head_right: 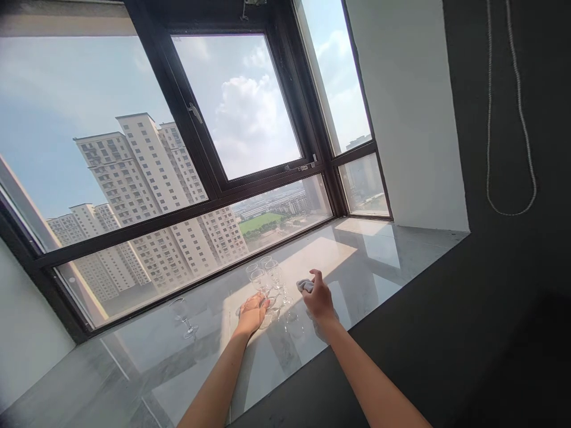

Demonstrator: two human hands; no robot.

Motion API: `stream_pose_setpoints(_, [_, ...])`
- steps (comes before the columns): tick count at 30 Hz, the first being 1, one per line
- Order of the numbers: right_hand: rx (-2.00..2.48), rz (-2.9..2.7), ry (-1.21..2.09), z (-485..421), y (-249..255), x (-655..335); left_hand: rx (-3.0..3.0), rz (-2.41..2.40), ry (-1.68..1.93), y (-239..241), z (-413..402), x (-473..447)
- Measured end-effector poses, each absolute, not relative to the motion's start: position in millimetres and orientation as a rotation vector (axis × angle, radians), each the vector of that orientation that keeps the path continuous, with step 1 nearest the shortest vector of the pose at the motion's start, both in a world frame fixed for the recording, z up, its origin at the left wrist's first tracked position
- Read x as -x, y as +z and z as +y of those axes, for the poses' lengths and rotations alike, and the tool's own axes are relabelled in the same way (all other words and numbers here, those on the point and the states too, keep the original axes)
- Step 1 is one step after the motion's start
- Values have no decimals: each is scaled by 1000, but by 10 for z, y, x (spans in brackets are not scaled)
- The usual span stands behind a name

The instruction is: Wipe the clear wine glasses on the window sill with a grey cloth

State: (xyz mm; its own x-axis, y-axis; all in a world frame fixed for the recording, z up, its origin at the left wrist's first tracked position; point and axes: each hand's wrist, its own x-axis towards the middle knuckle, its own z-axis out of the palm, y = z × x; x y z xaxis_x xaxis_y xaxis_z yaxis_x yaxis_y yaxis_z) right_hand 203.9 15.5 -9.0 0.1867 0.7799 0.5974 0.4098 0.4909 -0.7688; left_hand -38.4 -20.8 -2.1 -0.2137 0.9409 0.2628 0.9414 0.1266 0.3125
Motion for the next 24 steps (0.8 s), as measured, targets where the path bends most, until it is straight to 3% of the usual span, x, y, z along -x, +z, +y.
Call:
stream_pose_setpoints(8, [1107, -1419, 362, 142, -63, -2052, 1821, -2328, -900, 54, -323, 461])
stream_pose_setpoints(12, [1107, -1426, 383, 149, -85, -2052, 1249, -2284, -1358, 195, -470, 803])
stream_pose_setpoints(17, [1105, -1452, 357, 165, -113, -2054, 411, -2137, -1449, 297, -706, 1320])
stream_pose_setpoints(24, [1119, -1471, 350, 165, -104, -2045, 216, -2400, -1593, 236, -768, 1825])
